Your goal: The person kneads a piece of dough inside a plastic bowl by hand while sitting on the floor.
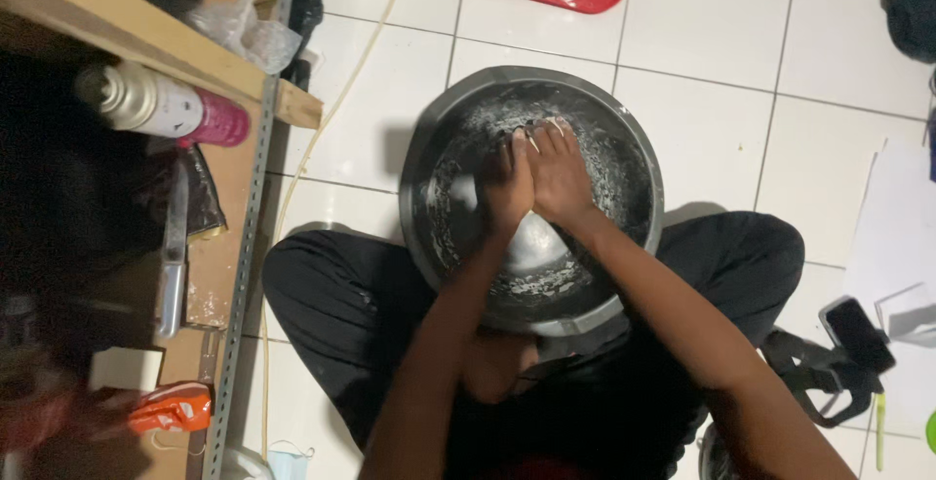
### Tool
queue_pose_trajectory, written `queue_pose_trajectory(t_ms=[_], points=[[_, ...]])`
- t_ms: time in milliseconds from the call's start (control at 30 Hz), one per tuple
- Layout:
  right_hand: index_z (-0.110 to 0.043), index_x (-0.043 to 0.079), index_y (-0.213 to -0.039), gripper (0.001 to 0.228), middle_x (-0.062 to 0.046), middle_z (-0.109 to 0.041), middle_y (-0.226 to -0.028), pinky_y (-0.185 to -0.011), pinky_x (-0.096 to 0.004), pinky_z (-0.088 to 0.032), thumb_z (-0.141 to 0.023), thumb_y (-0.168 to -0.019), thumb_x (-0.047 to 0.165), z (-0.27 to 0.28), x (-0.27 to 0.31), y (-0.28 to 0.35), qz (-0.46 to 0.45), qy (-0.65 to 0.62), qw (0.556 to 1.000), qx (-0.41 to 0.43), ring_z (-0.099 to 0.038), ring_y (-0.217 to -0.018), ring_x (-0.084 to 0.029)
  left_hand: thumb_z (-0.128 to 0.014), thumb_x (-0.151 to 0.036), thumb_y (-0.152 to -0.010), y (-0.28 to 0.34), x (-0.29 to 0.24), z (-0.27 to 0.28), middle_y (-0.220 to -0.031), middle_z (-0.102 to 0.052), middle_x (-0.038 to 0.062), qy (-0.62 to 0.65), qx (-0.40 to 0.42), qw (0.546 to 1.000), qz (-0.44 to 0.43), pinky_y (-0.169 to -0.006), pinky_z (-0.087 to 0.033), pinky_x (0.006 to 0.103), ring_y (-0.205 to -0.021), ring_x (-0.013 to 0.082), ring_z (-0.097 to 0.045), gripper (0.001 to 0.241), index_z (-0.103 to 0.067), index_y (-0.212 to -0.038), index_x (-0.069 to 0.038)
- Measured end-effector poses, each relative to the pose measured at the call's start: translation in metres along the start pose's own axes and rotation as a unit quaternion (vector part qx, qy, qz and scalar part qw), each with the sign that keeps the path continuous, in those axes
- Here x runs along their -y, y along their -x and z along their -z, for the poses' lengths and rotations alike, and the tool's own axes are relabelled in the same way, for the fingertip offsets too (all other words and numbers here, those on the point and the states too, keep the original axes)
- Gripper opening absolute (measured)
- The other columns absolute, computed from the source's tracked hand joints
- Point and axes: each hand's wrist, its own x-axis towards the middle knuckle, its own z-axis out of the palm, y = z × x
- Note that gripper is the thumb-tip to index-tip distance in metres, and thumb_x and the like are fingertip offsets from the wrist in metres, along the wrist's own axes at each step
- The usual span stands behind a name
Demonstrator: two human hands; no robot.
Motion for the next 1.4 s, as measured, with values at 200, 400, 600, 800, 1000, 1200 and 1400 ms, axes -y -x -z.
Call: queue_pose_trajectory(t_ms=[200, 400, 600, 800, 1000, 1200, 1400], points=[[-0.055, 0.006, -0.08, 0.026, -0.012, -0.051, -0.078, -0.087, -0.042, -0.036, -0.048, -0.082, 0.031, -0.037, -0.022, -0.005, 0.025, 0.035, 0.997, -0.071, -0.052, -0.087, -0.029, -0.056, -0.009, -0.083, -0.036, 0.074, -0.028, -0.07, -0.061, 0.013, -0.264, -0.225, 0.825, -0.447, -0.049, -0.047, 0.0373, -0.057, 0.0291, -0.061, 0.026, -0.053, -0.107, 0.0], [-0.056, 0.008, -0.066, 0.032, -0.012, -0.047, -0.062, -0.077, -0.041, -0.042, -0.048, -0.085, 0.032, -0.045, -0.027, -0.024, 0.027, 0.063, 0.988, -0.139, -0.052, -0.068, -0.029, -0.04, -0.018, -0.091, -0.11, 0.184, -0.093, -0.092, -0.051, 0.019, -0.258, -0.409, 0.691, -0.537, -0.081, -0.044, 0.0483, -0.084, 0.0341, -0.054, 0.025, -0.056, -0.096, -0.001], [-0.054, 0.01, -0.065, 0.032, -0.009, -0.045, -0.061, -0.074, -0.041, -0.041, -0.048, -0.085, 0.034, -0.03, -0.026, -0.044, 0.011, 0.045, 0.989, -0.142, -0.05, -0.064, -0.026, -0.047, -0.031, -0.087, -0.107, 0.179, -0.079, -0.08, -0.051, 0.007, -0.311, -0.335, 0.763, -0.456, -0.061, -0.042, 0.0335, -0.068, 0.0211, -0.052, 0.032, -0.063, -0.098, -0.005], [-0.054, 0.01, -0.066, 0.027, -0.008, -0.047, -0.061, -0.07, -0.039, -0.041, -0.048, -0.086, 0.027, -0.045, -0.036, -0.047, 0.001, 0.032, 0.989, -0.146, -0.051, -0.065, -0.026, -0.046, -0.027, -0.09, -0.095, 0.118, -0.046, -0.083, -0.056, 0.012, -0.296, -0.311, 0.741, -0.516, -0.064, -0.041, 0.0363, -0.067, 0.0218, -0.052, 0.044, -0.046, -0.119, 0.007], [-0.056, 0.012, -0.068, 0.033, -0.006, -0.049, -0.061, -0.062, -0.037, -0.039, -0.038, -0.091, 0.027, -0.036, -0.031, -0.056, -0.007, 0.037, 0.988, -0.148, -0.05, -0.062, -0.024, -0.052, -0.018, -0.086, -0.093, 0.106, -0.043, -0.063, -0.048, 0.006, -0.327, -0.3, 0.747, -0.495, -0.049, -0.04, 0.0344, -0.05, 0.0193, -0.047, 0.025, -0.06, -0.094, 0.004], [-0.062, 0.011, -0.068, 0.036, -0.011, -0.056, -0.059, -0.065, -0.039, -0.041, -0.04, -0.092, 0.027, -0.025, -0.011, -0.04, -0.053, 0.05, 0.988, -0.139, -0.057, -0.07, -0.029, -0.061, -0.01, -0.08, -0.079, 0.118, -0.041, -0.076, -0.053, 0.013, -0.321, -0.379, 0.683, -0.535, -0.067, -0.046, 0.0402, -0.066, 0.0258, -0.053, 0.016, -0.059, -0.09, 0.002], [-0.067, 0.011, -0.065, 0.044, -0.011, -0.062, -0.057, -0.076, -0.04, -0.041, -0.038, -0.094, 0.028, -0.011, 0.012, -0.027, -0.101, 0.1, 0.985, -0.097, -0.064, -0.08, -0.03, -0.063, -0.023, -0.08, -0.035, 0.054, -0.006, -0.059, -0.049, 0.001, -0.379, -0.376, 0.71, -0.459, -0.049, -0.047, 0.0269, -0.052, 0.0143, -0.052, 0.011, -0.066, -0.086, -0.014]])
